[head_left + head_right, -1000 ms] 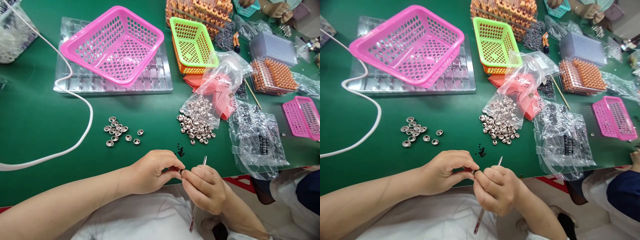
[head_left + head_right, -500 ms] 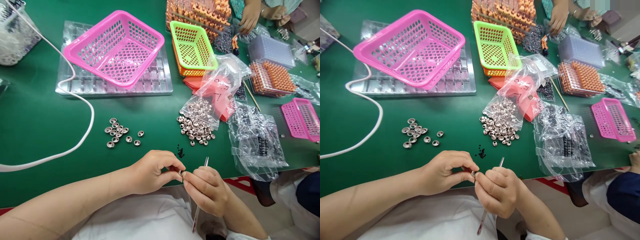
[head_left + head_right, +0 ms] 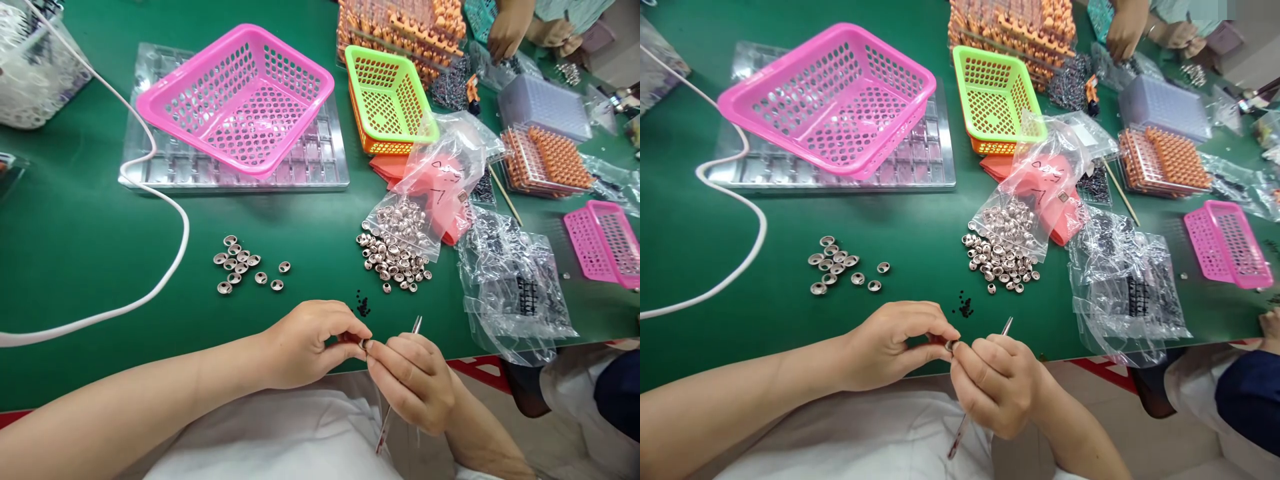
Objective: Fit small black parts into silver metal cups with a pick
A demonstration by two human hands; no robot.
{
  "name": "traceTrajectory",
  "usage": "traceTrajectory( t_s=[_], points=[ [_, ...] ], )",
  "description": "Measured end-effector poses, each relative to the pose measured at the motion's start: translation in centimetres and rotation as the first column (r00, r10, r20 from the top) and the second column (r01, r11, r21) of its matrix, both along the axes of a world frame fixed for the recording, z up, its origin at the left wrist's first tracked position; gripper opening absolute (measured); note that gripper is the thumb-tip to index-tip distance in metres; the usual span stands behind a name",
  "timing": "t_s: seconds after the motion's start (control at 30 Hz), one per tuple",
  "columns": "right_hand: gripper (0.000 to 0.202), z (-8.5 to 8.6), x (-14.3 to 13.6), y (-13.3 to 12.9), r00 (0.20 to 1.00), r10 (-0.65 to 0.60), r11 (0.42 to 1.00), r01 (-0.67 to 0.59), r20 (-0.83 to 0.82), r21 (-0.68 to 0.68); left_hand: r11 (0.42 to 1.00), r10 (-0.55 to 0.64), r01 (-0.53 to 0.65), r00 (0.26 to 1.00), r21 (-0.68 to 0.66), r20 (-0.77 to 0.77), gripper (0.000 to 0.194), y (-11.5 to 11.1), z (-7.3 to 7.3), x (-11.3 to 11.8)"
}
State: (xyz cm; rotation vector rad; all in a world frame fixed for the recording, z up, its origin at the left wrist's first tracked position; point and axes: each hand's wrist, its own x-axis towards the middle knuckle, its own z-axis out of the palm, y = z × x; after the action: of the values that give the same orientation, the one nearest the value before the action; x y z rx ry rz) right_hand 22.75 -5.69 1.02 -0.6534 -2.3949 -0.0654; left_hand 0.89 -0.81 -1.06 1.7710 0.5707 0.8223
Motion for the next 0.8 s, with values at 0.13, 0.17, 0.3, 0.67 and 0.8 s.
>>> traceTrajectory(
  t_s=[0.13,0.17,0.3,0.67,0.8],
  points=[
    [0.015,-0.07,0.02,-0.09,1.0,0.001,1.0,-0.001,0.009,-0.004,1.0,-0.004,0.003,1.0,0.021,0.009,0.007,-0.05,-0.14,0.03],
    [0.016,-0.02,0.08,-0.14,1.0,0.005,1.0,-0.005,0.015,-0.022,1.0,-0.007,0.007,1.0,0.022,0.01,0.007,-0.05,-0.16,0.04],
    [0.016,0.12,0.34,-0.29,1.0,0.015,0.995,-0.015,-0.002,-0.103,1.0,-0.02,0.02,1.0,0.017,0.024,0.009,0.02,-0.13,0.08],
    [0.013,0.32,0.78,-0.53,0.999,-0.013,0.997,0.016,0.041,-0.081,1.0,0.003,-0.003,1.0,-0.002,0.018,0.008,-0.12,-0.13,0.01],
    [0.015,0.62,0.48,-0.18,0.998,0.003,0.999,0.001,0.065,-0.053,0.999,0.018,-0.019,1.0,0.038,0.007,0.009,-0.13,-0.06,0.1]
  ],
)
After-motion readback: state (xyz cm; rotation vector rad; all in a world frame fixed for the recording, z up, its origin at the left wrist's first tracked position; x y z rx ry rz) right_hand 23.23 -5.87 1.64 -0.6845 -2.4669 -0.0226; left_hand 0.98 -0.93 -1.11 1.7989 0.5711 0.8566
